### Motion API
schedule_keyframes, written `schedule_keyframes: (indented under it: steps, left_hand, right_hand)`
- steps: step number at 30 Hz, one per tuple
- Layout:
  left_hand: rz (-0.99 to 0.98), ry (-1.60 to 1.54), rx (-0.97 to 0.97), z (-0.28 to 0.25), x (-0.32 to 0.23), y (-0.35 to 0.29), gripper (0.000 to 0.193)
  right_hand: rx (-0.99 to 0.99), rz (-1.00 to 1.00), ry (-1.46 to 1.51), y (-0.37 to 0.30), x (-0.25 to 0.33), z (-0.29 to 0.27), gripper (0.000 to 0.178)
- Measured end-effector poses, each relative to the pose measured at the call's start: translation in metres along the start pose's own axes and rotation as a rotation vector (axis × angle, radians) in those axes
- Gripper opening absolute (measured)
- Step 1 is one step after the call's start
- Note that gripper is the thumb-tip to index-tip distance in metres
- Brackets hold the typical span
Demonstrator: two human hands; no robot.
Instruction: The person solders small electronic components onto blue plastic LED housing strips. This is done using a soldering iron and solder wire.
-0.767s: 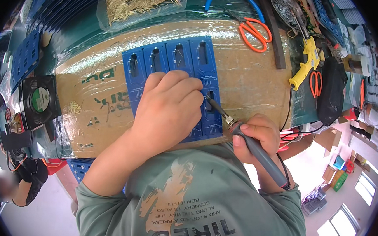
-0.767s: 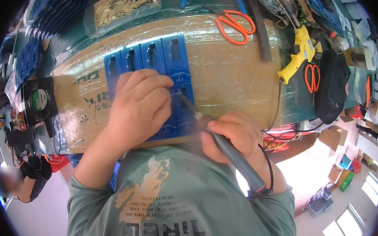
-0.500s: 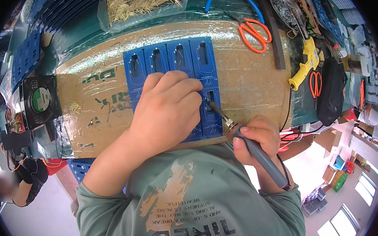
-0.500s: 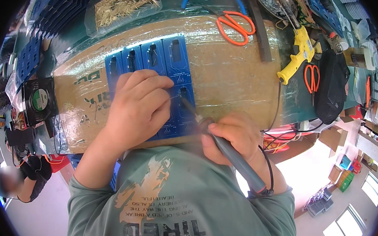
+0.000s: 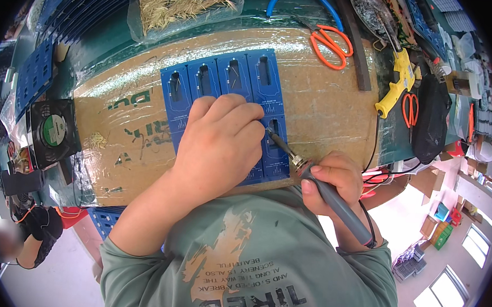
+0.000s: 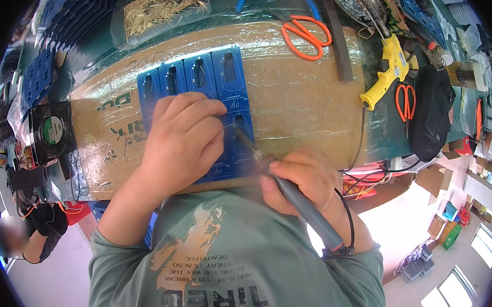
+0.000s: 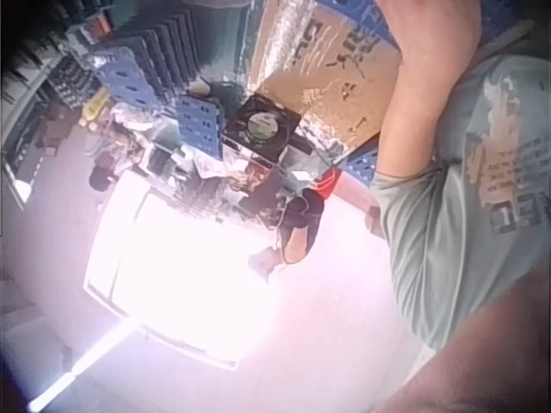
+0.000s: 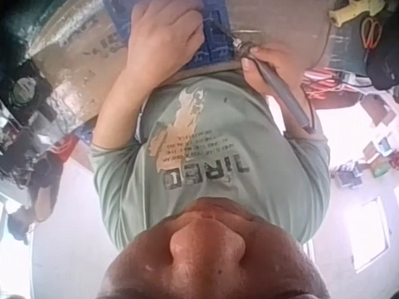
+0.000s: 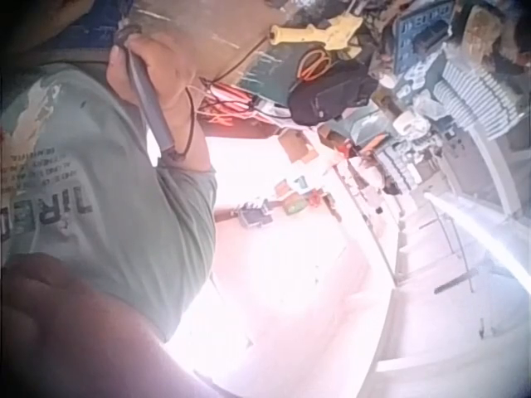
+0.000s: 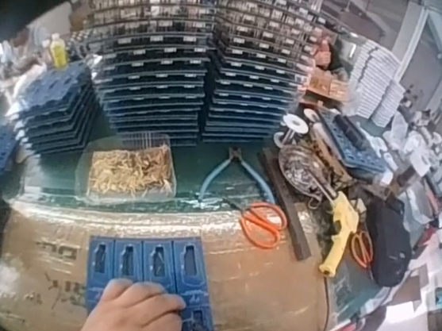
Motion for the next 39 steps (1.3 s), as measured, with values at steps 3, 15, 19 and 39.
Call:
schedule_keyframes:
  steps: [3, 15, 19, 39]
  left_hand:
    - [-0.003, -0.008, 0.023, -0.003, -0.002, 0.000, 0.012]
    - [-0.040, 0.018, 0.057, -0.002, -0.007, -0.007, 0.011]
    - [-0.037, 0.033, 0.060, -0.001, -0.008, -0.008, 0.011]
    - [-0.019, 0.091, 0.075, 0.000, -0.013, -0.011, 0.013]
  right_hand:
    - [0.001, 0.000, 0.007, -0.001, 0.000, -0.002, 0.028]
    - [-0.058, 0.016, 0.033, -0.005, 0.002, -0.006, 0.031]
    - [0.009, 0.001, 0.044, -0.007, 0.004, -0.002, 0.031]
    - [0.056, -0.077, -0.061, -0.008, 0.020, -0.001, 0.033]
Point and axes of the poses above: each hand's wrist, its own y-axis towards the middle knuckle, its own z-axis out of the palm, x = y × z, the point moved 8 cm from there along y, towards the middle knuckle, and after that the axes turned 4 degrees about -z, right-handed, at the moved point
